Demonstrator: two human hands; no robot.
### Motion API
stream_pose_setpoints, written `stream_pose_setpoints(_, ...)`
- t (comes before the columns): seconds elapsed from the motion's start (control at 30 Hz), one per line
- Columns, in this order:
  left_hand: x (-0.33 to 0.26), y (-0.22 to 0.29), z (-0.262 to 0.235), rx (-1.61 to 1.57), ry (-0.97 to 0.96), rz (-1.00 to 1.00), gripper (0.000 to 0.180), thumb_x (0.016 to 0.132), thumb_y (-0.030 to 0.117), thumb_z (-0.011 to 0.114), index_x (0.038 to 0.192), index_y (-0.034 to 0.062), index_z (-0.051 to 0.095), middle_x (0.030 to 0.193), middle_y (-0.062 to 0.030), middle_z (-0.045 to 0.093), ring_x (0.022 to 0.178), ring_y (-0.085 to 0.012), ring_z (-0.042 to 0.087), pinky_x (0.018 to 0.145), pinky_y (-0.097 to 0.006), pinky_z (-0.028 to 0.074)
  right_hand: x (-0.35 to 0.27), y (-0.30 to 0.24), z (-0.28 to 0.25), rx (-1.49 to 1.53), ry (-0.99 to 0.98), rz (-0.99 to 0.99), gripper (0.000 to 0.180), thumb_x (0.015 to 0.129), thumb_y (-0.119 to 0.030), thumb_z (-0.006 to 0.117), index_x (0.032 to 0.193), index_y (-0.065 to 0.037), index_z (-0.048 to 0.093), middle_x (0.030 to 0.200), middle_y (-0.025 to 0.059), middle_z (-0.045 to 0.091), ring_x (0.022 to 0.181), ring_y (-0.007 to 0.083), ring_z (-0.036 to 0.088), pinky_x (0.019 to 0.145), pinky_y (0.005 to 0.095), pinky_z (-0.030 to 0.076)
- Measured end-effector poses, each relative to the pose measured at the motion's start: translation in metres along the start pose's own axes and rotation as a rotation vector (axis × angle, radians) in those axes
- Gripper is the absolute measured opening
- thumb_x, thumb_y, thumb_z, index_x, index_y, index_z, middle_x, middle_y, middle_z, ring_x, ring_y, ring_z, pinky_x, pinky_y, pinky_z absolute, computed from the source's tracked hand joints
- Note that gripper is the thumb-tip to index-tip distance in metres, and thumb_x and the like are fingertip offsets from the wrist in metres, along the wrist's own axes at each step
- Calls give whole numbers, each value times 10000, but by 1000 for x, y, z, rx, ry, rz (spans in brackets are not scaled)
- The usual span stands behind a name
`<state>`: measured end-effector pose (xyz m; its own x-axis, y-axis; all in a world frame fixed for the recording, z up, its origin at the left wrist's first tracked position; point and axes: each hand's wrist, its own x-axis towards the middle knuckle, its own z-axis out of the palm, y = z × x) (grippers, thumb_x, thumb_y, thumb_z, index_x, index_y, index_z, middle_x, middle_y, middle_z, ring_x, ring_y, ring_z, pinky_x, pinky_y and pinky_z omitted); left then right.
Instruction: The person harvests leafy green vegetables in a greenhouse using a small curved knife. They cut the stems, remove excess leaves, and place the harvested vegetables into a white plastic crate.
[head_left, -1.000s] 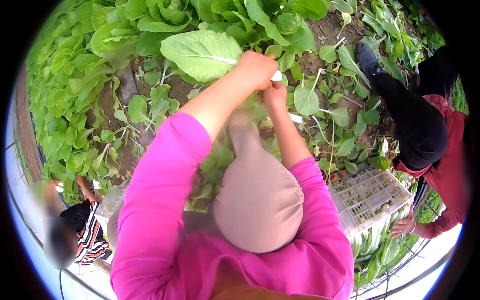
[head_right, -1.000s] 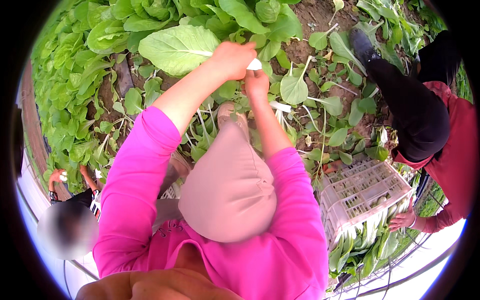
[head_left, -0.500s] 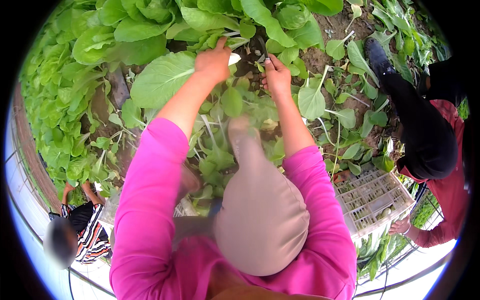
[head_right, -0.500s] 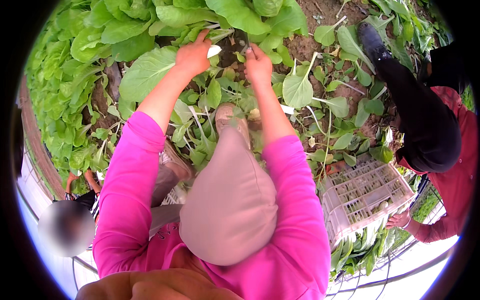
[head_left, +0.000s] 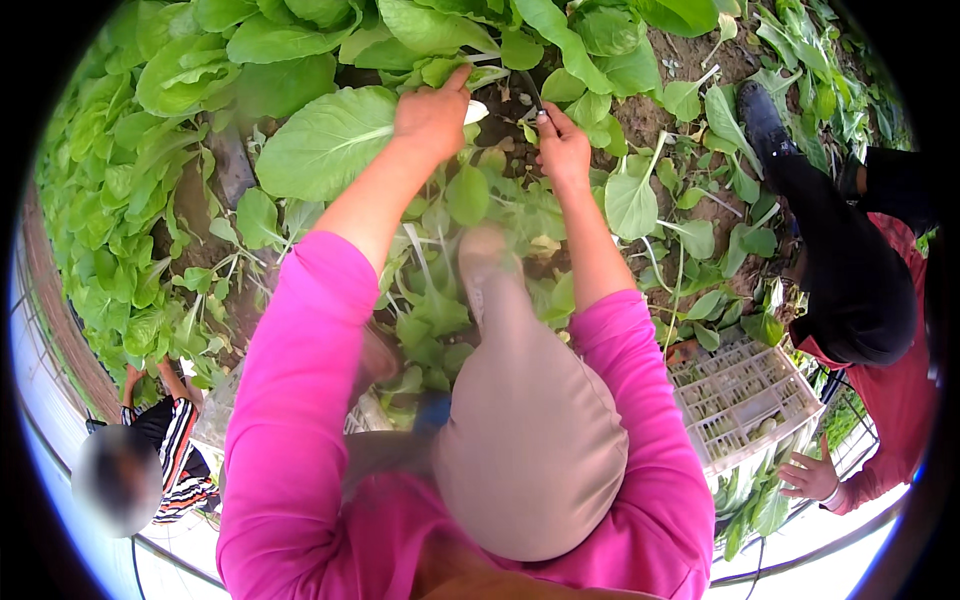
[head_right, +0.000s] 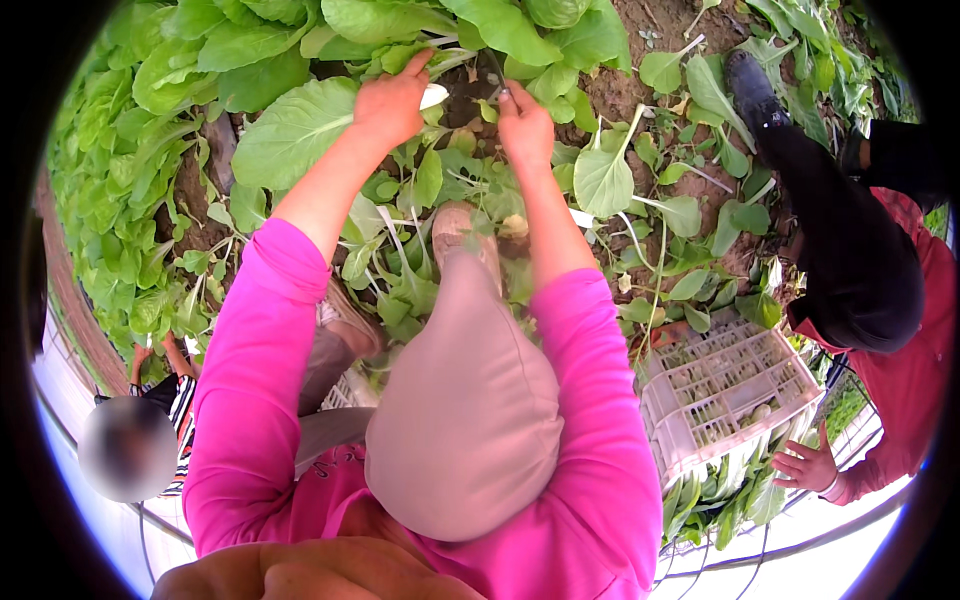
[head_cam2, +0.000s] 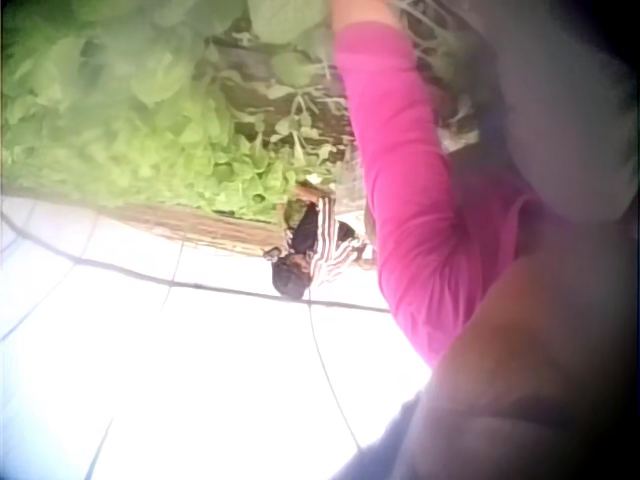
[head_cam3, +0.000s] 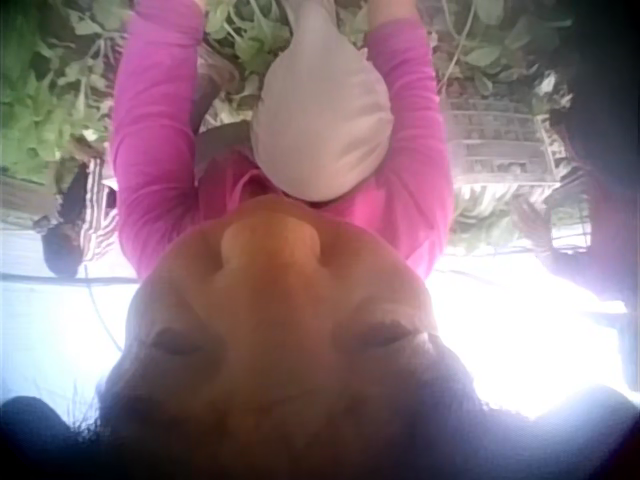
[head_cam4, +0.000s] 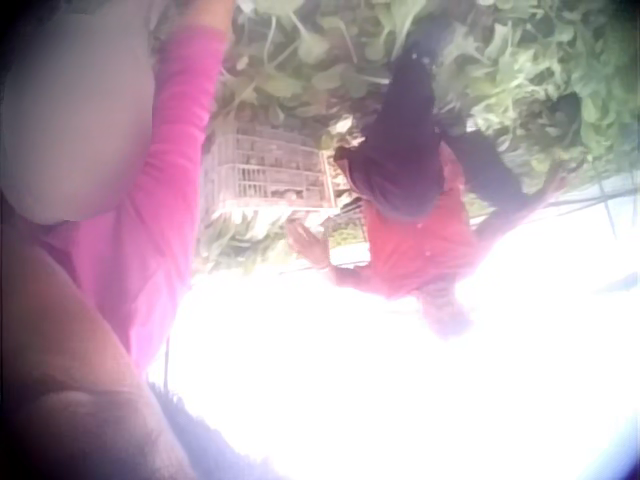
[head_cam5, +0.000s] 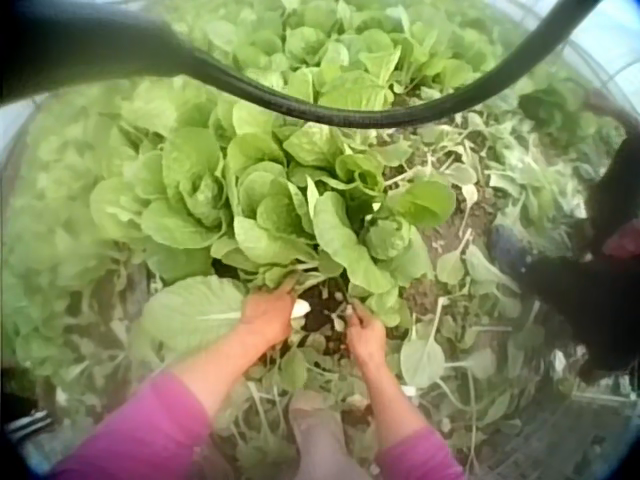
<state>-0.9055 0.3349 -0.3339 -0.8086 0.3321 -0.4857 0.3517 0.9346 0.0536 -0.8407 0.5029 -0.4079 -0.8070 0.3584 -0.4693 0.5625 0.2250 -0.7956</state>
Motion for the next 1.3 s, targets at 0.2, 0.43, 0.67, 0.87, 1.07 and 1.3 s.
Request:
stream_pose_setpoints(0.2,-1,3,4,-43,8,-49,677,705,39,596,1341,146,388,1094,-64,610,891,-251,618,782,-365,479,-5,-14,4,147,-84,117,332,900,-243,536,1204,-116,584,704,39,581,478,115,488,468,263,411)
stream_pose_setpoints(0.43,-15,3,4,-96,59,-13,598,695,40,599,1274,79,453,1189,-63,550,869,-247,613,787,-375,462,-14,2,2,-130,-94,-29,341,890,-221,511,1181,-58,580,859,155,661,596,168,586,621,318,479)
stream_pose_setpoints(0.67,-99,1,-20,-424,256,180,492,669,56,616,1154,42,537,1344,11,439,800,-288,592,720,-377,471,-82,-4,-27,523,101,-6,334,857,-210,639,1130,-60,516,877,71,630,543,66,499,437,187,358)
stream_pose_setpoints(0.87,-154,19,-18,-731,200,205,579,675,92,608,1244,102,499,1375,-47,411,955,-302,574,815,-367,469,-105,-62,-38,890,-93,-108,393,777,-101,722,1067,-55,460,923,97,633,567,71,511,464,185,400)
stream_pose_setpoints(1.07,-163,27,-21,-993,76,139,594,689,40,655,1259,129,515,1374,-152,404,1228,-307,448,998,-338,374,-107,-76,-46,964,-76,-154,378,774,-10,688,1065,-58,451,962,122,631,584,88,533,459,194,401)
stream_pose_setpoints(1.3,-175,11,-45,-1238,175,22,598,699,-6,648,1272,78,502,1368,-97,434,1234,-224,443,1017,-328,353,-115,-75,-50,834,-73,-178,338,789,11,643,1070,-72,475,958,78,604,668,91,560,467,190,413)
